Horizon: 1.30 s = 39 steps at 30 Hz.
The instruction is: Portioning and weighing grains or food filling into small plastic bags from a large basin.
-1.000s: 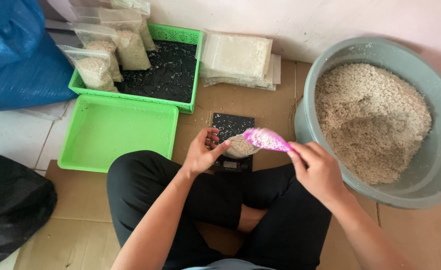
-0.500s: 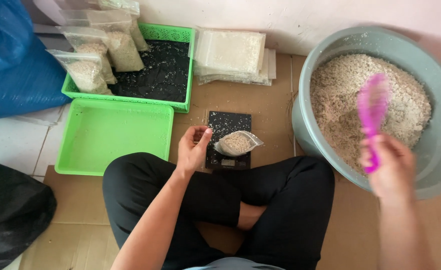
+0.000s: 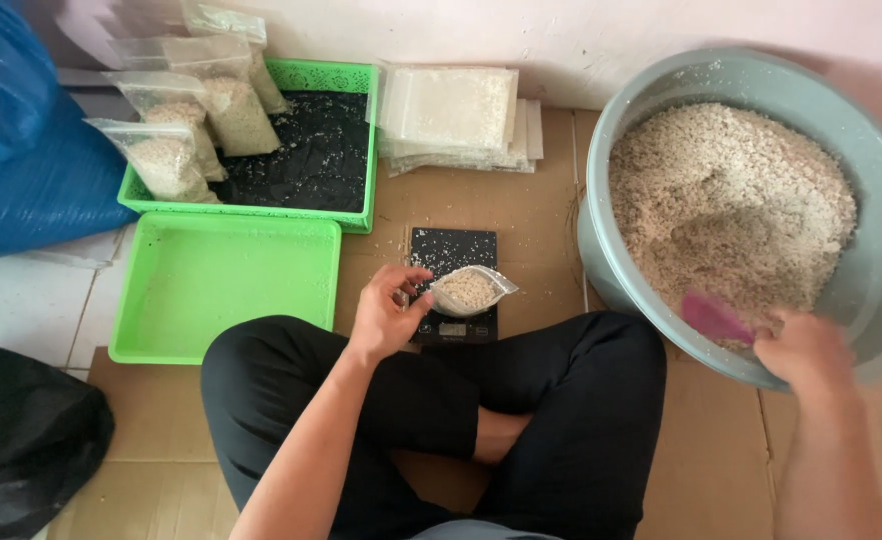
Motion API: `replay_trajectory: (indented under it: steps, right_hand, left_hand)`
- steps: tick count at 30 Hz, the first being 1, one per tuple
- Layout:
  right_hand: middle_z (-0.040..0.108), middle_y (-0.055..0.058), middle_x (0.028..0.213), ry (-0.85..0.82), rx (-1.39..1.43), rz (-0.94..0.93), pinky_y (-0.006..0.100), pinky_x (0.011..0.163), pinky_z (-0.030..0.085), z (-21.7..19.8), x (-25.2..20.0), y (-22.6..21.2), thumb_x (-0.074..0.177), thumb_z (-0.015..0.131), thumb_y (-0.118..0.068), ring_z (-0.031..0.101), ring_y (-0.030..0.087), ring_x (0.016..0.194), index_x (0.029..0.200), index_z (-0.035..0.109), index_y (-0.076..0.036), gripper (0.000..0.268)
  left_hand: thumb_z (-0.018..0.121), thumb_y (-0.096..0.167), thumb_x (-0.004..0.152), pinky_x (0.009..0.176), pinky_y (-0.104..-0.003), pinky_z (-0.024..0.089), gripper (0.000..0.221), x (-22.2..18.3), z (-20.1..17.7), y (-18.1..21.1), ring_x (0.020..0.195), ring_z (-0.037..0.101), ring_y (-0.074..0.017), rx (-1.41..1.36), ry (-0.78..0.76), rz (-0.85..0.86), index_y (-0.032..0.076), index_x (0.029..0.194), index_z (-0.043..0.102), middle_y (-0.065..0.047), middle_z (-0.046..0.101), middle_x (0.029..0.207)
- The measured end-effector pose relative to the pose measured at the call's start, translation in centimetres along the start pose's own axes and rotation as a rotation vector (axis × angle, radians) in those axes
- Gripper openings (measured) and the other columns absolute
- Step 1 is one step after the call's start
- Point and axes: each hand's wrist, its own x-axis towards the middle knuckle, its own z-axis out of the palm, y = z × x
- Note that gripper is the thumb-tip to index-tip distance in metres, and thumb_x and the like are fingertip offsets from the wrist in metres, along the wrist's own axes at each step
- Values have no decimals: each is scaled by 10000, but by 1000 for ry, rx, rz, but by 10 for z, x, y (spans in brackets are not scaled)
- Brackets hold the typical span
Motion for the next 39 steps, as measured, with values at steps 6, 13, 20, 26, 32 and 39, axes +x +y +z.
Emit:
replay_trajectory:
  steps: [6,13,20,26,32,39]
  right_hand:
    - [707,93,901,763,754,-852,407,887,518,6,-105,-137,803,820,-94,672,334,950,925,748,-132,147]
    - [714,56,822,452,921,-1131,340,658,586,30,-122,-252,808,762,-100,721,254,746,944,774,-147,144]
    - [698,-13,731,615,892,-1154,281,643,563,20,-127,-253,820,755,-102,689,185,689,838,770,-165,67]
    - [691,1,712,583,891,-1126,284,634,563,33,-120,-248,836,749,-105,689,193,675,825,768,-148,48]
    - [693,-11,740,580,897,-1115,267,611,558,47,-122,-246,836,735,-94,684,177,677,855,767,-165,80]
    - [712,109,900,337,1058,-1027,286,522,528,52,-119,-242,760,788,-60,697,216,698,1094,724,-74,341]
  left_hand:
    - [816,153,781,629,-252,544,116,0,5,-3,717,681,-160,89,115,119,168,892,784,-22,691,875]
    - [746,152,858,693,-344,584,32,2,10,-12,757,714,-265,209,153,271,127,878,751,-47,705,862]
    - [766,146,840,689,-301,575,41,6,1,-8,754,699,-230,317,276,491,115,829,742,-17,695,843]
    - [727,102,846,674,-337,552,42,6,13,-13,718,664,-260,410,282,628,94,805,734,-36,676,833]
    - [732,131,840,676,-331,558,35,6,5,-17,741,671,-248,436,223,579,96,836,736,-26,678,850]
    - [725,-42,675,688,-447,558,469,-4,8,1,783,686,-332,165,91,187,52,1126,641,-129,638,939]
